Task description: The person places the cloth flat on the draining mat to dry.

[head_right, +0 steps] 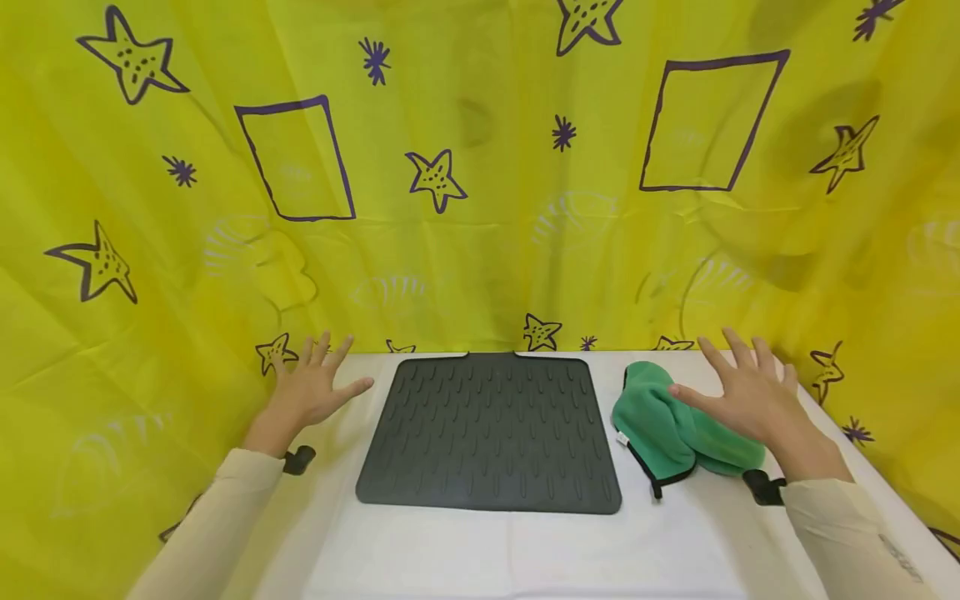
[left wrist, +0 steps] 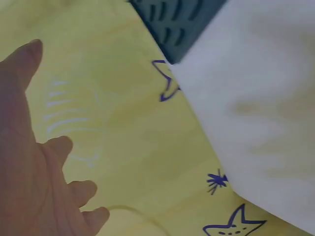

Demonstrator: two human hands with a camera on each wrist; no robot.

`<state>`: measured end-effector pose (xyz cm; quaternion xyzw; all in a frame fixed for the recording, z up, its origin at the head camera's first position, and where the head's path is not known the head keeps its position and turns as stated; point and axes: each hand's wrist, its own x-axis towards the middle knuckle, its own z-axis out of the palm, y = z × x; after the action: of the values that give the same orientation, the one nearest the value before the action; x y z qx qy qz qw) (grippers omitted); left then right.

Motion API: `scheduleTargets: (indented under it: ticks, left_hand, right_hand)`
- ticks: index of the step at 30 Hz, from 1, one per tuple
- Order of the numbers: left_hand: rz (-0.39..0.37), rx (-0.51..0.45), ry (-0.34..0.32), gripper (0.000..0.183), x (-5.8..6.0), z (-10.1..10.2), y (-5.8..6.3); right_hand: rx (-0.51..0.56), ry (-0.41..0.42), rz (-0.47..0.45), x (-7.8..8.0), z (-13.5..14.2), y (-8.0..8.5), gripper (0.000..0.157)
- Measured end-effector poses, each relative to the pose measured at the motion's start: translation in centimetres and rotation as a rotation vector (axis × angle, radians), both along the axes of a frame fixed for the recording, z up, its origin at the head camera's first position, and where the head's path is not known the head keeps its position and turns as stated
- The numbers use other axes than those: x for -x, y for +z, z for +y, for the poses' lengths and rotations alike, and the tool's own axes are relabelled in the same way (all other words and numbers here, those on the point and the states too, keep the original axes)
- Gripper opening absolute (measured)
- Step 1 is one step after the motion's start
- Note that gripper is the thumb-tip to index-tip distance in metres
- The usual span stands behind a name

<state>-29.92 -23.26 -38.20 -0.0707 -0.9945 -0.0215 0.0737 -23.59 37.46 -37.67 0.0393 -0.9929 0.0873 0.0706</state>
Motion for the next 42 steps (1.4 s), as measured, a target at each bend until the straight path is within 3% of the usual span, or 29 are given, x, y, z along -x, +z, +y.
scheduleTargets:
  ticks: [4, 8, 13, 18, 25, 30, 42]
  left_hand:
    - [0.026, -0.034, -0.01, 0.091, -1.6, 0.6, -0.5]
    - [0.044, -0.181, -0.043, 0.083, -2.7, 1.2, -0.8]
    - [0.054, -0.437, -0.075, 0.061, -2.1, 2.2, -1.4]
    - [0.048, -0.614, -0.007, 0.047, -0.8, 3.2, -3.6]
    - [0.03, -0.614, 0.119, 0.038, -0.3, 4.2, -7.1]
    - [-0.015, -0.586, 0.156, 0.037, -0.2, 4.4, -7.8]
    - [-0.025, -0.616, 0.137, 0.037, 0.0, 4.3, -8.8]
  right_hand:
    - [0.044, 0.022, 0.025, -1.5, 0.2, -0.7, 0.095]
    - [0.119, 0.047, 0.048, -2.6, 0.1, -1.4, 0.09]
    - [0.247, 0.061, 0.008, -2.6, -0.8, -1.6, 0.082]
    - [0.325, 0.045, -0.062, -2.0, -2.2, -1.9, 0.082]
    - [0.362, 0.026, -0.128, -0.9, -3.4, -3.4, 0.087]
    - [0.334, 0.046, -0.129, -0.2, -3.7, -4.4, 0.088]
    - [0.326, 0.05, -0.095, 0.7, -3.5, -6.4, 0.084]
